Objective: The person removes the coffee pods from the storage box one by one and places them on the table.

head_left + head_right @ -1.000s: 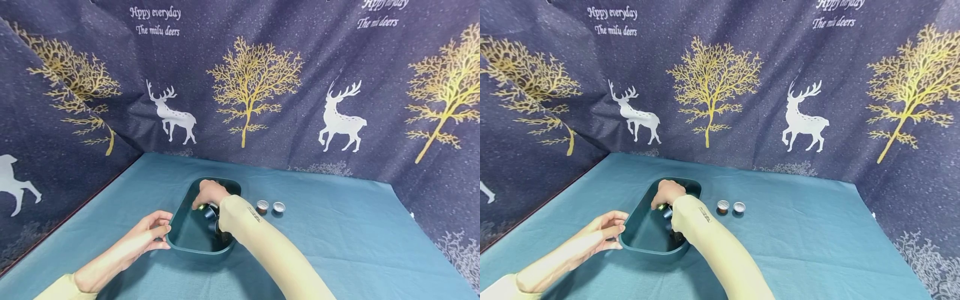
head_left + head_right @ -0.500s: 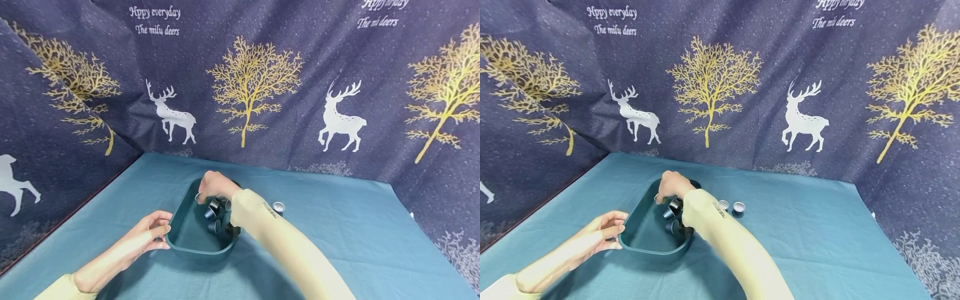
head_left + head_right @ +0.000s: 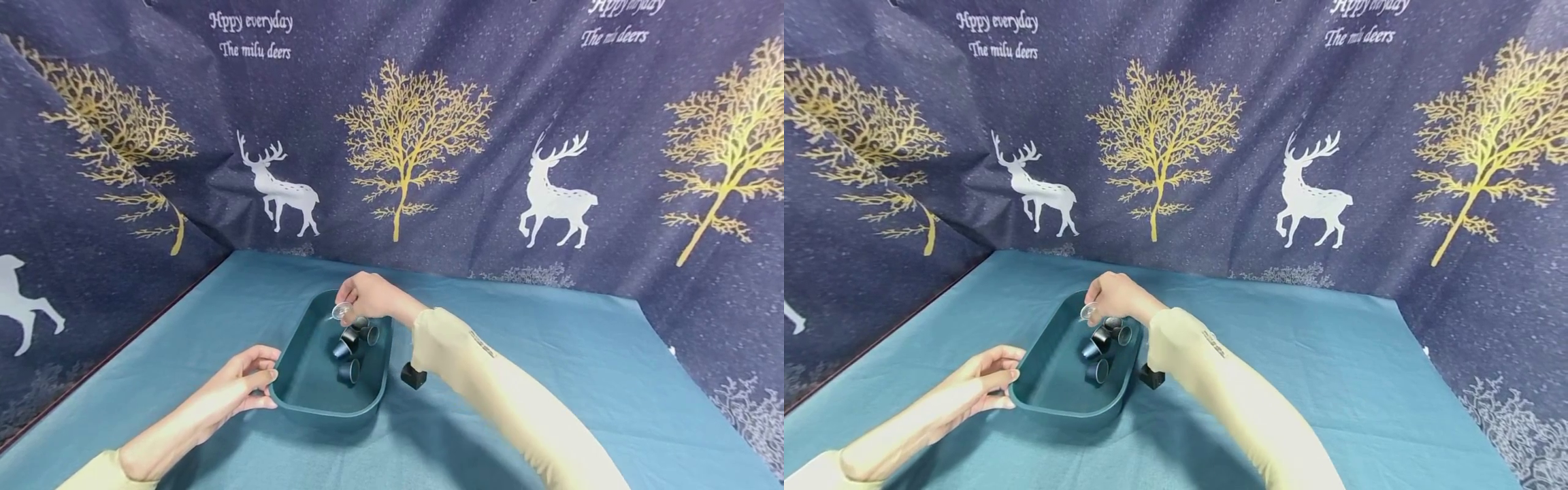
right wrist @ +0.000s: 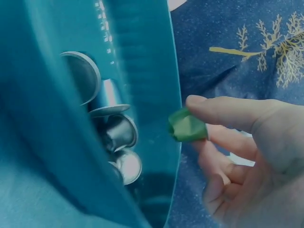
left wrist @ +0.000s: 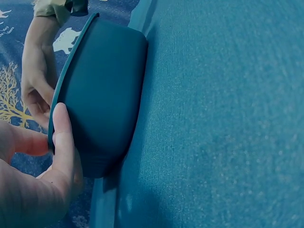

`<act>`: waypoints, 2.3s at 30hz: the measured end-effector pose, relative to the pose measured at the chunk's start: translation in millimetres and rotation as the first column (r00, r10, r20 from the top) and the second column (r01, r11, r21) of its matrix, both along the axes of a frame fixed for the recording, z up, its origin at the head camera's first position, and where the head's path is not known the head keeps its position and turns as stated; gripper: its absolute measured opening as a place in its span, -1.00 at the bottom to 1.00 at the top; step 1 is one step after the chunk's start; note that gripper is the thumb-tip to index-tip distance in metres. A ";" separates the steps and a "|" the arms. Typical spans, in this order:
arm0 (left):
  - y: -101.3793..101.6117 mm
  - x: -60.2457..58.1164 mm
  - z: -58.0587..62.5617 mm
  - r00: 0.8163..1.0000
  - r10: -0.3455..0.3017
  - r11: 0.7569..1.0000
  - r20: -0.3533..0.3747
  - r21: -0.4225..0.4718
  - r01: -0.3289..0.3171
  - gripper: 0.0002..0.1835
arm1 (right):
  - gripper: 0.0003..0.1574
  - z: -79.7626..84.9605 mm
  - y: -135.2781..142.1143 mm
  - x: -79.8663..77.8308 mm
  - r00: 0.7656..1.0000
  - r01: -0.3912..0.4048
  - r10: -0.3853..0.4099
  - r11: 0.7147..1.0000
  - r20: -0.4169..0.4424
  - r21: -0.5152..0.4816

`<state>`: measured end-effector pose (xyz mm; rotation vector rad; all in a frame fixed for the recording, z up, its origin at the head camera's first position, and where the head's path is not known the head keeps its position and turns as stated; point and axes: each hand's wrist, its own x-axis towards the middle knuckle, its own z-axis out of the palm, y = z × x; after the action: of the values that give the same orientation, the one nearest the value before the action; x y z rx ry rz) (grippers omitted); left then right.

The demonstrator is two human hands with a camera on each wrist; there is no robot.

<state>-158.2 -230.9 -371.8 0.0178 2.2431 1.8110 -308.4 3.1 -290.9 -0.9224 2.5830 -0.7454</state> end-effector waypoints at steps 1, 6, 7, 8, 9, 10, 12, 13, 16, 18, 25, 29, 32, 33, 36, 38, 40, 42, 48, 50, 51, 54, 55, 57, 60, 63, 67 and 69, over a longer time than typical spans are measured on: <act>-0.2 -0.2 0.2 1.000 0.000 1.000 0.001 0.000 0.000 -0.43 | -0.64 -1.1 2.3 0.2 1.000 0.000 0.000 1.000 -0.005 -0.005; -0.8 0.1 -0.6 1.000 -0.004 1.000 -0.002 0.004 0.004 -0.42 | -0.60 -6.9 13.8 1.1 0.999 -0.008 0.006 0.999 -0.051 -0.041; -0.8 0.0 -0.8 1.000 -0.004 1.000 -0.002 0.005 0.005 -0.42 | -0.59 -8.0 16.1 1.4 0.998 -0.008 0.005 0.999 -0.059 -0.048; -0.6 -0.2 -0.9 1.000 -0.001 1.000 -0.001 0.004 0.001 -0.42 | -0.58 -8.6 18.5 1.8 0.998 -0.004 0.001 0.998 -0.062 -0.055; -0.7 -0.3 -1.5 1.000 0.001 1.000 -0.001 0.004 -0.001 -0.43 | -0.57 -9.0 21.2 2.2 0.998 -0.003 -0.001 0.998 -0.060 -0.063; -1.0 -0.5 -1.7 1.000 0.004 1.000 0.002 0.004 -0.004 -0.43 | -0.56 -9.2 23.8 2.8 0.998 0.000 -0.004 0.998 -0.057 -0.070; -1.3 -0.3 -2.7 1.000 0.004 1.000 0.000 0.003 -0.004 -0.44 | -0.56 -9.2 29.0 4.2 0.998 0.009 -0.014 0.997 -0.058 -0.082; -1.3 -0.5 -2.3 1.000 0.005 1.000 0.002 0.002 -0.005 -0.44 | -0.56 -8.9 32.1 5.4 0.998 0.016 -0.021 0.996 -0.056 -0.086; -1.5 -0.3 -1.4 1.000 0.003 1.000 0.000 0.002 -0.003 -0.43 | -0.55 -8.2 41.4 8.9 0.998 0.028 -0.034 0.995 -0.057 -0.092; -1.3 0.0 -0.6 1.000 -0.001 1.000 -0.004 -0.002 0.001 -0.43 | -0.54 -8.2 47.4 11.6 0.998 0.035 -0.040 0.994 -0.053 -0.100; -1.7 0.6 -1.1 1.000 -0.006 1.000 0.000 -0.005 0.006 -0.44 | -0.53 -16.3 68.3 16.7 0.996 0.041 -0.050 0.991 -0.073 -0.124; -1.6 0.5 -1.6 1.000 -0.005 1.000 -0.003 -0.006 0.005 -0.44 | -0.50 -19.4 79.1 19.2 0.992 0.041 -0.056 0.990 -0.111 -0.132; -1.3 0.2 -1.8 1.000 -0.003 1.000 -0.004 -0.008 0.003 -0.44 | -0.51 -21.2 86.2 20.4 0.989 0.048 -0.066 0.989 -0.130 -0.138; -1.1 0.1 -1.9 1.000 -0.003 1.000 -0.002 -0.007 0.003 -0.45 | -0.52 -21.6 88.3 21.0 0.989 0.051 -0.070 0.989 -0.130 -0.141; -0.8 0.4 -1.7 1.000 -0.001 1.000 0.004 -0.003 0.001 -0.45 | -0.53 -23.4 93.8 22.6 0.990 0.062 -0.080 0.987 -0.116 -0.145; -0.7 0.7 -1.4 1.000 -0.003 1.000 0.008 -0.001 0.003 -0.45 | -0.55 -25.0 97.4 23.4 0.991 0.075 -0.091 0.986 -0.103 -0.151; -0.7 1.1 -0.7 1.000 -0.003 1.000 0.007 -0.001 0.003 -0.45 | -0.56 -26.5 100.6 23.8 0.989 0.086 -0.103 0.983 -0.104 -0.160; -0.8 1.1 -0.2 1.000 -0.004 1.000 0.003 -0.002 0.004 -0.45 | -0.57 -28.7 104.2 23.1 0.987 0.096 -0.116 0.981 -0.114 -0.169; -1.0 0.9 -0.9 1.000 -0.007 1.000 0.001 -0.008 0.007 -0.45 | -0.58 -31.9 117.6 22.4 0.984 0.138 -0.156 0.972 -0.081 -0.192; -1.1 0.8 -1.2 1.000 -0.008 1.000 0.001 -0.009 0.008 -0.45 | -0.59 -32.2 122.6 23.2 0.985 0.146 -0.161 0.969 -0.063 -0.197; -1.2 0.7 -1.2 1.000 -0.009 1.000 0.001 -0.008 0.009 -0.45 | -0.59 -32.6 125.3 23.3 0.985 0.149 -0.164 0.969 -0.062 -0.199; -1.3 0.3 -1.0 1.000 -0.011 1.000 0.001 -0.004 0.011 -0.44 | -0.61 -34.0 132.7 23.9 0.984 0.154 -0.169 0.966 -0.056 -0.208; -1.3 0.3 -0.9 1.000 -0.012 1.000 0.002 -0.001 0.012 -0.44 | -0.61 -34.5 134.8 24.3 0.984 0.155 -0.170 0.965 -0.055 -0.211; -1.3 0.2 -0.4 1.000 -0.013 1.000 0.004 0.001 0.013 -0.44 | -0.61 -35.9 138.9 24.7 0.984 0.154 -0.169 0.965 -0.055 -0.213; -1.2 -0.3 0.4 1.000 -0.009 1.000 0.007 0.003 0.009 -0.44 | -0.60 -38.2 144.3 25.4 0.984 0.157 -0.171 0.963 -0.045 -0.219; -1.0 -1.0 0.7 1.000 -0.001 1.000 0.005 0.002 0.001 -0.44 | -0.60 -40.8 150.7 24.9 0.982 0.174 -0.186 0.961 -0.034 -0.215; -1.2 -0.9 -0.4 1.000 -0.002 1.000 -0.001 0.001 0.002 -0.43 | -0.59 -44.1 162.3 23.8 0.976 0.205 -0.217 0.956 -0.034 -0.210; -1.5 -0.7 -1.0 1.000 -0.007 1.000 -0.001 0.000 0.007 -0.44 | -0.58 -45.7 168.6 23.1 0.973 0.214 -0.228 0.953 -0.043 -0.214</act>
<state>-158.9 -232.4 -372.7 0.0267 2.2415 1.8074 -285.3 171.7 -336.6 -0.7307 2.7374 -1.0807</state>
